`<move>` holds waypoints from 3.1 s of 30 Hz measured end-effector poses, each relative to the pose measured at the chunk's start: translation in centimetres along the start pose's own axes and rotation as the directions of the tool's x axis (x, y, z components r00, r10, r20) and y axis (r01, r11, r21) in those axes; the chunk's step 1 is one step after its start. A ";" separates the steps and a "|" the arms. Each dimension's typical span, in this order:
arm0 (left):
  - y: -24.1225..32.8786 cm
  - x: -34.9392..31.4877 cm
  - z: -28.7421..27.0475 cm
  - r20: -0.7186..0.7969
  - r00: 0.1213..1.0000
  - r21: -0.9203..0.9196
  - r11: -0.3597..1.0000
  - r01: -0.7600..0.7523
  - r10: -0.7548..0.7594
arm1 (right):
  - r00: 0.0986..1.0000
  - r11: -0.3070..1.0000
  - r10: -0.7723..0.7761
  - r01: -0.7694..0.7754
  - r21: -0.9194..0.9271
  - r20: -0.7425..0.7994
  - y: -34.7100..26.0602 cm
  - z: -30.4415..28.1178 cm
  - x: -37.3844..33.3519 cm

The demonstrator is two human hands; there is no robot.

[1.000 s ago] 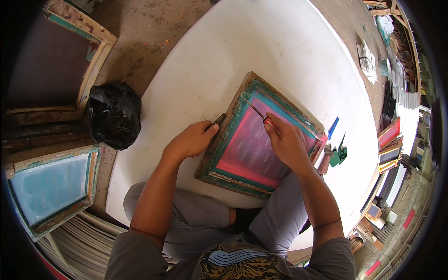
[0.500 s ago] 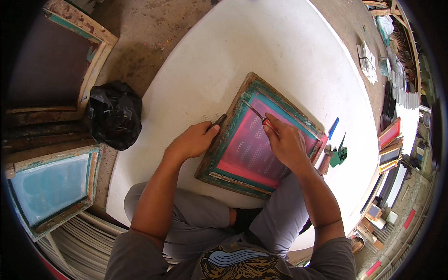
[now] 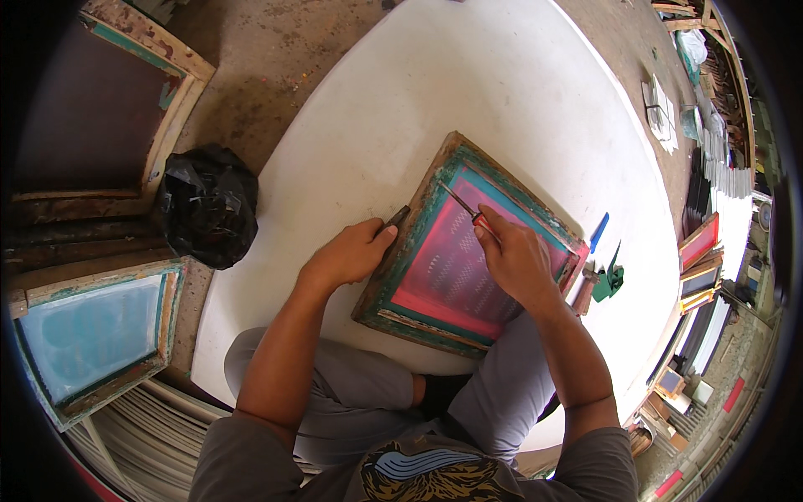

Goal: The person sits on the floor and uses a small metal tool to scrape the surface of a pink mesh screen set in a wooden frame. They systematically remove material from the screen, working across the surface with repetitive scraping motions.

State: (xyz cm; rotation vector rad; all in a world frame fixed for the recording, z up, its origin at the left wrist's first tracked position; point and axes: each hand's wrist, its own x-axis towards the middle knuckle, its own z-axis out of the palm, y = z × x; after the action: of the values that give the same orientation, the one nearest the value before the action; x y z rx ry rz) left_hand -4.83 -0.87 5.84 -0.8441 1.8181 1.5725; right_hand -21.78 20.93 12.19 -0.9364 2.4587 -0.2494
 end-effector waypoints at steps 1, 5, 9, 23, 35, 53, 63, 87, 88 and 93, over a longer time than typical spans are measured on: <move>0.0 0.1 0.0 0.001 1.000 0.000 1.000 0.000 0.000 | 1.000 1.000 -0.027 0.027 -0.010 -0.007 0.2 0.1 0.0; -0.5 0.3 0.4 -0.018 1.000 0.012 1.000 -0.021 0.021 | 0.999 0.938 -0.023 0.038 -0.344 0.049 -1.1 0.4 0.2; 0.0 0.3 0.3 0.013 1.000 0.020 1.000 0.006 -0.006 | 0.997 0.935 -0.051 0.066 -0.349 0.053 -0.7 1.1 0.3; 0.5 0.2 0.0 0.020 0.999 -0.030 0.999 0.044 -0.043 | 0.985 0.993 -0.025 0.004 0.120 0.170 0.3 -0.5 1.6; 0.1 0.4 -0.3 0.060 0.997 -0.103 0.993 0.056 -0.050 | 0.943 0.932 0.084 -0.188 0.308 0.323 2.2 0.6 2.2; -0.3 0.3 -0.3 0.055 0.998 -0.112 0.994 0.017 -0.011 | 0.991 0.997 -0.077 0.078 -0.003 0.111 2.6 -0.1 2.1; 0.4 0.3 -0.4 0.066 0.997 -0.081 0.996 0.050 -0.044 | 0.983 1.000 0.008 -0.005 -0.017 0.185 0.2 -0.3 1.8; -0.6 0.8 -0.6 0.109 0.994 -0.118 0.992 0.035 -0.022 | 0.741 0.420 0.125 -0.642 0.641 0.660 3.6 0.2 2.8; -0.5 0.8 -0.7 0.109 0.994 -0.115 0.993 0.034 -0.021 | 0.761 0.497 0.150 -0.609 0.618 0.631 3.4 0.2 2.8; -0.6 0.7 -0.5 0.091 0.996 -0.133 0.991 0.026 -0.014 | 0.999 0.984 0.021 -0.028 0.177 0.040 2.1 0.9 1.7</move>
State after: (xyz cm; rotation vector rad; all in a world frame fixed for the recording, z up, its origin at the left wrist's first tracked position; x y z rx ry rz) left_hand -4.79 -1.48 5.01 -0.8344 1.6514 1.7070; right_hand -23.64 21.40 10.07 -0.8267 2.3662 -0.4308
